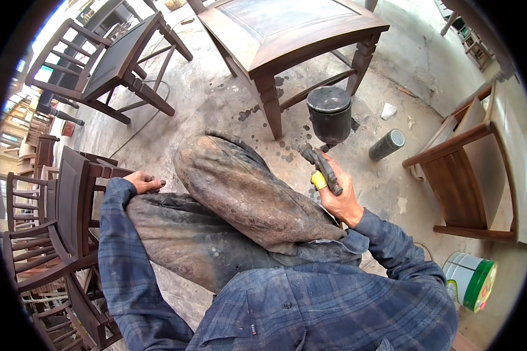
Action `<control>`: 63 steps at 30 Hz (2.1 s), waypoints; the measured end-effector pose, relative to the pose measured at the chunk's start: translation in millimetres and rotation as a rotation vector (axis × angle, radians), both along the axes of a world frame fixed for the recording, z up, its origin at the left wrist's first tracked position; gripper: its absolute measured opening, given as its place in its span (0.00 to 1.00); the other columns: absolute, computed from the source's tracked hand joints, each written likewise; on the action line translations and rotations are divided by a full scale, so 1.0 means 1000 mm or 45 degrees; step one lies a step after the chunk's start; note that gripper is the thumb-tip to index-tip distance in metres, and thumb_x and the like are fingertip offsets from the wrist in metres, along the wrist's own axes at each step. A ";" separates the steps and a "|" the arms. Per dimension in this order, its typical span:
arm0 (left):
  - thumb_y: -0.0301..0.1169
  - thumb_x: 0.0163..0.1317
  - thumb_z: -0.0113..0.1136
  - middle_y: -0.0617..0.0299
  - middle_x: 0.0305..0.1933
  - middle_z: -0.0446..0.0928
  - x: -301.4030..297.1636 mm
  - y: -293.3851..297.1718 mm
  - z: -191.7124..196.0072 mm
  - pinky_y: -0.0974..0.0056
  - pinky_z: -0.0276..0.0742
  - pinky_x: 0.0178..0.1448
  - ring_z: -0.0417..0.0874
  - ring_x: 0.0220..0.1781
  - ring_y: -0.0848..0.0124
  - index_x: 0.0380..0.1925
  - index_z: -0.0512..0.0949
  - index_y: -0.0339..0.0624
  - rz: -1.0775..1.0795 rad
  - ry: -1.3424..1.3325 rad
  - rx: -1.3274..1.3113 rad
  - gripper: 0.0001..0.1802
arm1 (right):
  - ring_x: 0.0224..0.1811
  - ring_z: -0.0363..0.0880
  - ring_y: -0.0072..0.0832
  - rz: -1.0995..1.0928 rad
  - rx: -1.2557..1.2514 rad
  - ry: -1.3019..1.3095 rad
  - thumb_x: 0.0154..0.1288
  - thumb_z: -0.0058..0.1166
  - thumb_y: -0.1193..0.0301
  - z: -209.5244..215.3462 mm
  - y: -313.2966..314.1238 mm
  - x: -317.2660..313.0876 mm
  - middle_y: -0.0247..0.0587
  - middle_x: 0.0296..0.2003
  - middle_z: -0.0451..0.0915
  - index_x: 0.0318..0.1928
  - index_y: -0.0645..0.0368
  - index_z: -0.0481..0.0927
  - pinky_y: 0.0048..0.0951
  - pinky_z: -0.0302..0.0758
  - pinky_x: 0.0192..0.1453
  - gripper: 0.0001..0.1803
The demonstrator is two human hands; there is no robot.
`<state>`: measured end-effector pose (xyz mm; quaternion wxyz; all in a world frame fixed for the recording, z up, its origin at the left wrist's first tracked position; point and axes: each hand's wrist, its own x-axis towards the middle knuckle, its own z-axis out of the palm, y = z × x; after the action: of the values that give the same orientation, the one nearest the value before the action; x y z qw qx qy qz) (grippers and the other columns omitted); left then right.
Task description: The person uses a spray gun to apply a dark finish to a wooden chair. They rotate the chair to coat the legs, seat, and backrest evenly, then set the chair upright.
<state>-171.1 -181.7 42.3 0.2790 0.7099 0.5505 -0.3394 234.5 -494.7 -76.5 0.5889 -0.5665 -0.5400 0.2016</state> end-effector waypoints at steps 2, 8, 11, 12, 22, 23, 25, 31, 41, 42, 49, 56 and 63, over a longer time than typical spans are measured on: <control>0.67 0.64 0.60 0.56 0.45 0.86 -0.005 0.004 -0.007 0.61 0.77 0.56 0.84 0.47 0.66 0.49 0.86 0.40 0.000 -0.027 0.015 0.38 | 0.63 0.80 0.46 0.017 -0.084 0.027 0.64 0.59 0.81 -0.005 -0.003 0.001 0.60 0.61 0.78 0.61 0.71 0.75 0.32 0.73 0.65 0.24; 0.70 0.61 0.60 0.57 0.38 0.85 -0.005 0.003 -0.006 0.61 0.76 0.54 0.82 0.43 0.69 0.42 0.87 0.41 -0.005 -0.072 0.053 0.39 | 0.64 0.80 0.45 -0.006 -0.011 0.179 0.66 0.59 0.79 0.024 0.003 0.005 0.61 0.62 0.78 0.61 0.71 0.75 0.32 0.72 0.66 0.23; 0.70 0.60 0.61 0.57 0.38 0.85 -0.007 0.002 -0.005 0.61 0.76 0.54 0.82 0.43 0.69 0.41 0.87 0.41 -0.005 -0.096 0.037 0.39 | 0.64 0.79 0.46 0.004 0.076 0.159 0.67 0.59 0.78 0.048 0.008 0.010 0.63 0.62 0.77 0.61 0.72 0.75 0.33 0.72 0.67 0.22; 0.70 0.60 0.61 0.57 0.38 0.85 -0.007 0.002 -0.004 0.61 0.76 0.54 0.82 0.43 0.69 0.41 0.87 0.41 -0.004 -0.101 0.038 0.39 | 0.64 0.80 0.46 0.005 0.099 0.165 0.67 0.59 0.78 0.050 0.009 0.012 0.63 0.62 0.77 0.60 0.72 0.75 0.33 0.72 0.66 0.22; 0.68 0.62 0.61 0.56 0.37 0.85 -0.024 0.014 -0.019 0.61 0.77 0.52 0.83 0.42 0.68 0.43 0.87 0.40 -0.036 -0.082 0.040 0.38 | 0.59 0.83 0.48 -0.074 0.133 0.157 0.68 0.59 0.75 0.036 0.009 0.016 0.64 0.61 0.78 0.57 0.72 0.76 0.33 0.76 0.61 0.19; 0.67 0.63 0.61 0.56 0.37 0.85 -0.025 0.014 -0.020 0.61 0.77 0.52 0.83 0.42 0.68 0.43 0.86 0.39 -0.058 -0.086 0.042 0.38 | 0.59 0.83 0.47 -0.085 0.122 0.194 0.68 0.59 0.75 0.035 0.009 0.015 0.64 0.61 0.78 0.57 0.72 0.76 0.33 0.76 0.61 0.19; 0.67 0.63 0.61 0.57 0.37 0.85 -0.025 0.007 -0.019 0.61 0.77 0.52 0.83 0.42 0.68 0.43 0.86 0.38 -0.002 -0.095 0.041 0.38 | 0.59 0.83 0.47 -0.101 0.111 0.245 0.68 0.59 0.74 0.034 0.009 0.014 0.63 0.61 0.78 0.57 0.72 0.77 0.33 0.76 0.61 0.19; 0.64 0.64 0.63 0.58 0.40 0.86 -0.016 -0.003 -0.005 0.61 0.77 0.53 0.83 0.43 0.70 0.48 0.86 0.37 0.039 -0.099 0.030 0.36 | 0.59 0.83 0.44 0.020 0.097 0.159 0.67 0.59 0.76 0.031 0.002 0.014 0.61 0.61 0.79 0.60 0.72 0.76 0.33 0.75 0.63 0.23; 0.57 0.71 0.59 0.60 0.40 0.86 -0.019 0.001 -0.009 0.63 0.77 0.53 0.83 0.43 0.71 0.47 0.85 0.39 0.038 -0.082 0.012 0.29 | 0.61 0.82 0.43 -0.006 0.146 0.152 0.68 0.58 0.77 0.032 0.003 0.021 0.61 0.62 0.78 0.61 0.73 0.75 0.33 0.73 0.65 0.23; 0.56 0.70 0.60 0.59 0.39 0.86 -0.022 0.002 -0.011 0.63 0.77 0.52 0.83 0.42 0.71 0.45 0.86 0.39 0.046 -0.108 0.024 0.29 | 0.61 0.82 0.44 -0.001 0.129 0.168 0.68 0.58 0.77 0.035 0.002 0.020 0.61 0.62 0.78 0.61 0.73 0.75 0.33 0.74 0.65 0.22; 0.54 0.70 0.62 0.59 0.36 0.86 -0.035 0.010 -0.020 0.63 0.78 0.49 0.83 0.40 0.72 0.44 0.86 0.38 0.030 -0.183 -0.006 0.27 | 0.62 0.81 0.47 -0.012 0.130 0.008 0.66 0.59 0.79 0.012 0.008 0.024 0.61 0.61 0.78 0.58 0.71 0.77 0.32 0.74 0.64 0.21; 0.56 0.70 0.61 0.59 0.36 0.86 -0.029 0.007 -0.017 0.62 0.78 0.49 0.83 0.40 0.71 0.44 0.86 0.38 0.020 -0.153 0.010 0.29 | 0.62 0.81 0.42 -0.017 -0.028 0.156 0.65 0.59 0.80 -0.027 0.005 0.019 0.59 0.61 0.79 0.60 0.70 0.76 0.31 0.75 0.63 0.22; 0.58 0.69 0.61 0.58 0.37 0.86 -0.032 0.009 -0.017 0.62 0.78 0.50 0.83 0.40 0.70 0.44 0.86 0.37 0.009 -0.155 -0.001 0.31 | 0.62 0.82 0.43 -0.027 0.057 0.111 0.65 0.58 0.80 -0.015 0.009 0.018 0.59 0.61 0.79 0.59 0.71 0.76 0.31 0.75 0.63 0.21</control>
<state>-203.4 -172.4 25.6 0.3133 0.7271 0.5349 -0.2949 252.2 -486.0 -91.2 0.6264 -0.5496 -0.5122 0.2077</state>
